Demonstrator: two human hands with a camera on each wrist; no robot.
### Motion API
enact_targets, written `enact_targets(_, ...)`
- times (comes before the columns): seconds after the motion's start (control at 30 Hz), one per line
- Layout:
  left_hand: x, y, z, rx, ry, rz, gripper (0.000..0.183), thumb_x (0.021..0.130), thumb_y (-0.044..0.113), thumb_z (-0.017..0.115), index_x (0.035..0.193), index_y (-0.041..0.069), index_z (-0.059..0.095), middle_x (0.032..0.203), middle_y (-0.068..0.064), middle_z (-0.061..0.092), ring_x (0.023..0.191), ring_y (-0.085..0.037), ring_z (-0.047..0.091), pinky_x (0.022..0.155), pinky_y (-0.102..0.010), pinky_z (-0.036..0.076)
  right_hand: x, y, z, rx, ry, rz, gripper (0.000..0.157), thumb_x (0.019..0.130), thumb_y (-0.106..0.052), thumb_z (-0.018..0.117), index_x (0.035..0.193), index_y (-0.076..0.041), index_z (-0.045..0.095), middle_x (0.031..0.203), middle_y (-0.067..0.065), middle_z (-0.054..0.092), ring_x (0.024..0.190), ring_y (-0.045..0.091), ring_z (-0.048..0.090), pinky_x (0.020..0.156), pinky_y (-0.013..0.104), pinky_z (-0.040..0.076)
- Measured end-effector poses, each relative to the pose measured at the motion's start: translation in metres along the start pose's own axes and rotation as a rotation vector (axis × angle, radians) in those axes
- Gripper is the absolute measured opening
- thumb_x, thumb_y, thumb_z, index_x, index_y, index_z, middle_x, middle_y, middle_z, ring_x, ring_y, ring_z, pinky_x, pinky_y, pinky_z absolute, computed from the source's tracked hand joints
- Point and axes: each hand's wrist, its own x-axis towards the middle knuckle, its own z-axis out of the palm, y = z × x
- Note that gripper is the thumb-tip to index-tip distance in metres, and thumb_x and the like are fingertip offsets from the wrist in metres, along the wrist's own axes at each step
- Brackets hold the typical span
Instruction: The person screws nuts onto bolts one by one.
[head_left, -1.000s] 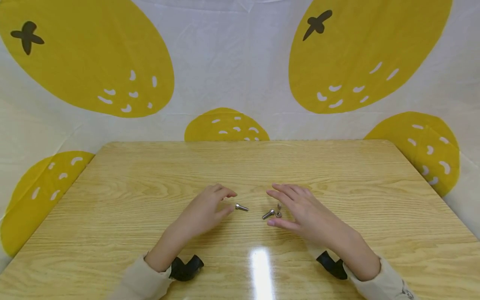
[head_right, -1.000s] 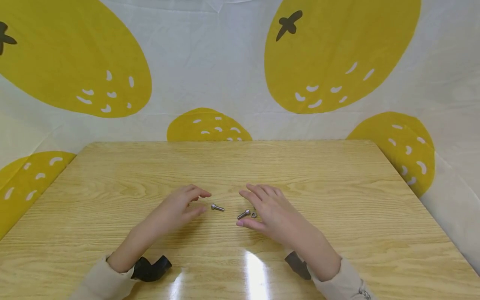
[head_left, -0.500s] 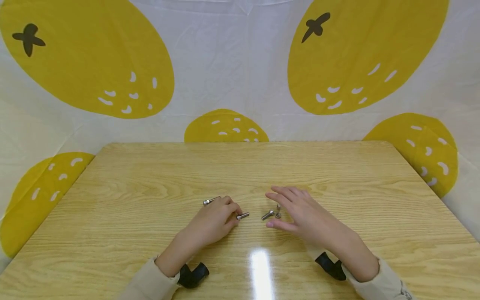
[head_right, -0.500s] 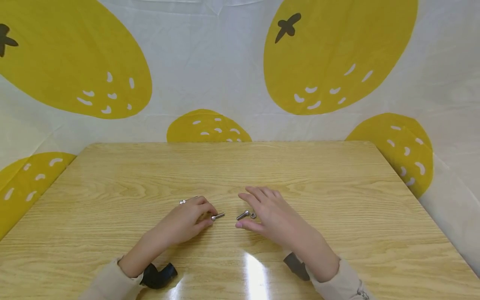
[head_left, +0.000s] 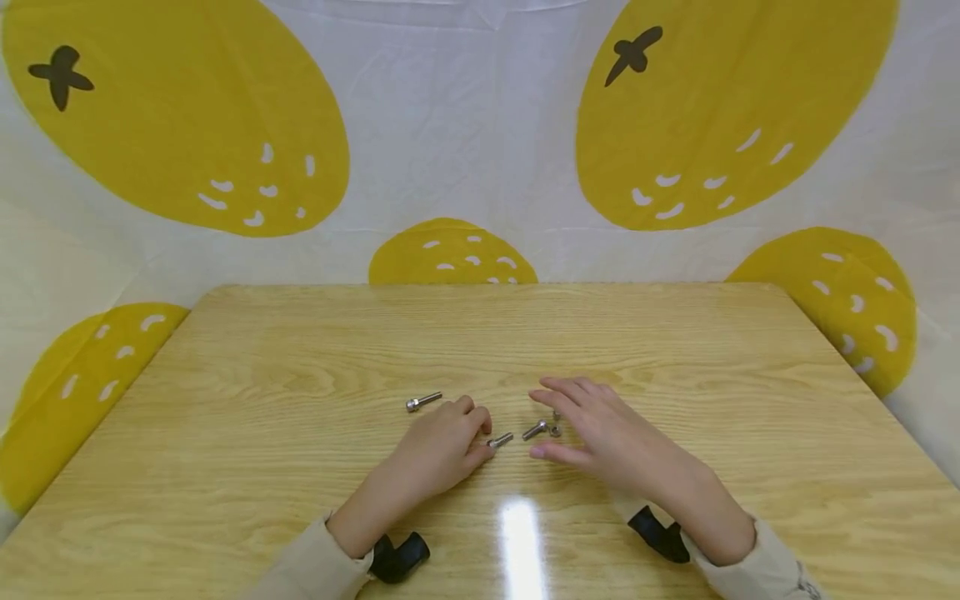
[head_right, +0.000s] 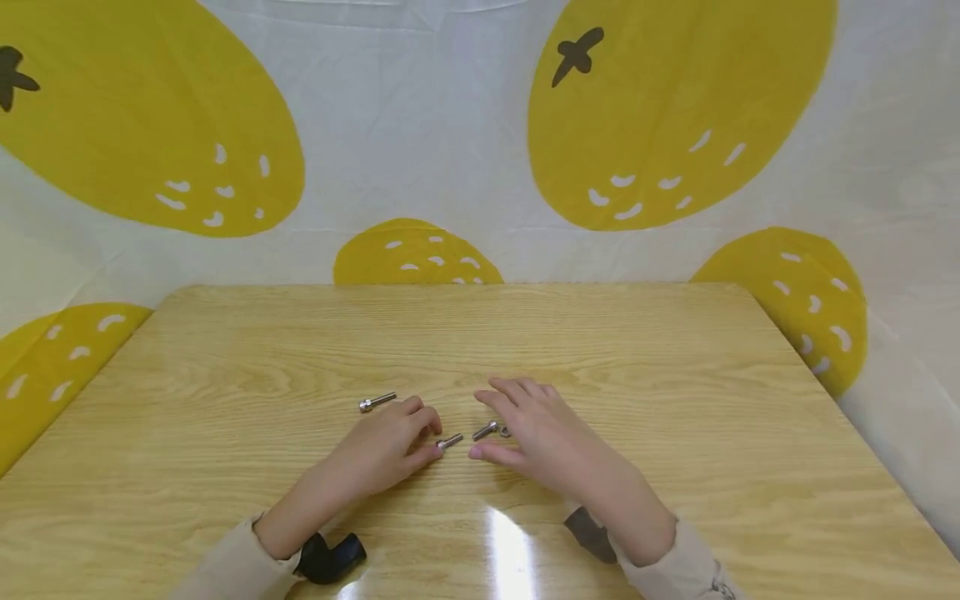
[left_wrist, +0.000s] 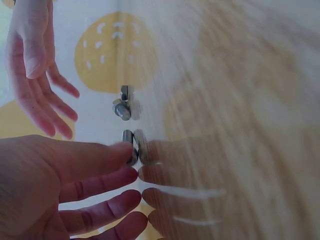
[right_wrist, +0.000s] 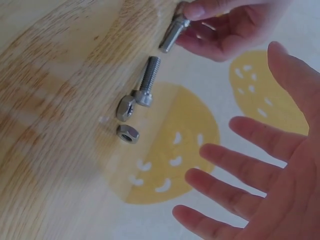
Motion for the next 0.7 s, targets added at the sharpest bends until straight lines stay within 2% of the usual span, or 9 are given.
enact_targets(0.17,0.0015,0.0027,0.0026,0.011,0.035,0.002,0.014,0.085,0.026,0.068,0.084,0.016,0.059,0.078,0.004,0.050,0.065,-0.009,0.044,0.054,-0.020,0.035,-0.0023,0.0011,-0.0011,0.008,0.011,-0.006,0.063,0.086,-0.055,0.055,0.133,-0.013,0.049,0.139,0.006,0.046,0.126,0.025,0.044,0.102,0.052,0.037)
enact_targets(0.47,0.0044,0.0021,0.0033,0.016,0.016,-0.016,0.015,0.085,0.028,0.067,0.086,0.017,0.058,0.077,0.004,0.050,0.063,-0.009,0.042,0.052,-0.021,0.034,-0.0016,0.0010,-0.0023,0.008,0.004,-0.012,0.062,0.087,-0.054,0.055,0.132,-0.012,0.050,0.138,0.006,0.046,0.125,0.025,0.045,0.101,0.051,0.038)
enact_targets(0.6,0.0053,0.0018,0.0034,0.010,0.014,-0.023,0.013,0.086,0.024,0.067,0.083,0.016,0.057,0.077,0.004,0.049,0.063,-0.009,0.042,0.052,-0.021,0.035,-0.0007,0.0018,-0.0002,-0.013,0.011,-0.029,0.056,0.087,-0.045,0.060,0.131,-0.011,0.050,0.136,0.008,0.049,0.123,0.026,0.047,0.099,0.050,0.039)
enact_targets(0.7,0.0054,0.0012,0.0025,-0.006,0.005,-0.034,0.013,0.085,0.021,0.068,0.083,0.014,0.057,0.077,0.004,0.049,0.063,-0.009,0.043,0.053,-0.021,0.036,-0.0002,0.0036,0.0019,-0.041,0.029,-0.054,0.052,0.086,-0.032,0.066,0.130,-0.009,0.051,0.133,0.010,0.051,0.120,0.027,0.049,0.097,0.050,0.042)
